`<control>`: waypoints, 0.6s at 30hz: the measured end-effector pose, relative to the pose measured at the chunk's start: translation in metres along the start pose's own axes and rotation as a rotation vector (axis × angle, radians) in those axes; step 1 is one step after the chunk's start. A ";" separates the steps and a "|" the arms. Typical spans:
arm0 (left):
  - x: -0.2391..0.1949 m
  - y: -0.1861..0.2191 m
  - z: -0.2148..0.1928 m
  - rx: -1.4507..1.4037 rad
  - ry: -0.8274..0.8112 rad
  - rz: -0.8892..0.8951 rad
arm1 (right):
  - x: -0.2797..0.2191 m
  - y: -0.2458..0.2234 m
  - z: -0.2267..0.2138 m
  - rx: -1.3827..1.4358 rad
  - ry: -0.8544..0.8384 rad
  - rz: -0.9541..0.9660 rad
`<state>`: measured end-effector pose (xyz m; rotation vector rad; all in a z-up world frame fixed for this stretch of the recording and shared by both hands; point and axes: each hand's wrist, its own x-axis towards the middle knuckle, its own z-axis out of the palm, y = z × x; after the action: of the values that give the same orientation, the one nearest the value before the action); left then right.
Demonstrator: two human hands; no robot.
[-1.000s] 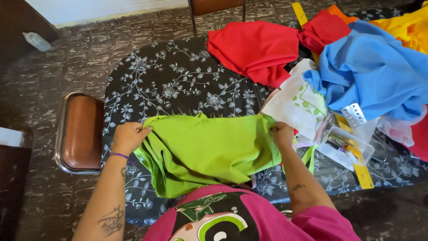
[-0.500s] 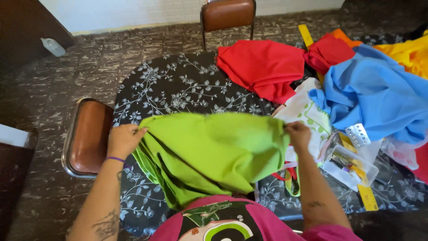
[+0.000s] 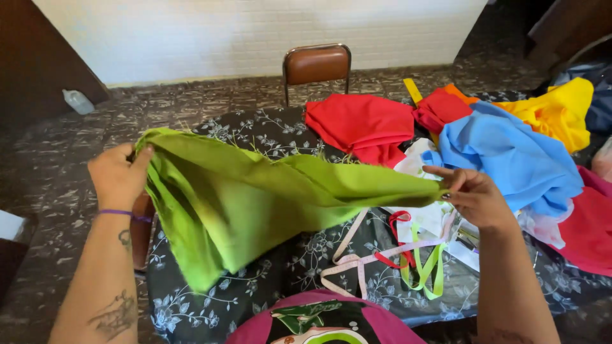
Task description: The person is folding and smoothing a large piece of green fabric on a table to align the edges.
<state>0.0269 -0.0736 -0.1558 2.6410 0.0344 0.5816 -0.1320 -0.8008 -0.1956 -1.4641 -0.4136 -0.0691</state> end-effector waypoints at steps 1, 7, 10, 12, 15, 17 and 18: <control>0.001 -0.002 -0.005 0.002 0.004 -0.005 | -0.008 -0.007 0.006 0.001 -0.006 -0.001; 0.005 -0.026 -0.016 0.018 0.085 -0.016 | -0.052 -0.030 0.031 0.348 0.135 -0.298; 0.004 -0.041 -0.012 0.035 0.056 0.090 | -0.063 -0.024 0.027 0.370 0.143 -0.264; 0.007 -0.056 -0.010 -0.138 0.045 0.209 | -0.065 -0.023 0.024 0.230 0.124 -0.165; 0.009 -0.070 -0.016 -0.180 0.065 0.168 | -0.070 -0.021 0.007 -0.007 0.218 -0.063; 0.011 -0.073 -0.025 -0.115 0.048 0.169 | -0.071 -0.031 0.008 -0.015 0.184 -0.012; 0.013 -0.075 -0.030 -0.049 0.031 0.169 | -0.071 -0.035 0.009 -0.022 0.151 0.039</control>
<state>0.0316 0.0078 -0.1575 2.6036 -0.1929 0.6701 -0.2105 -0.8111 -0.1838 -1.4767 -0.2624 -0.1521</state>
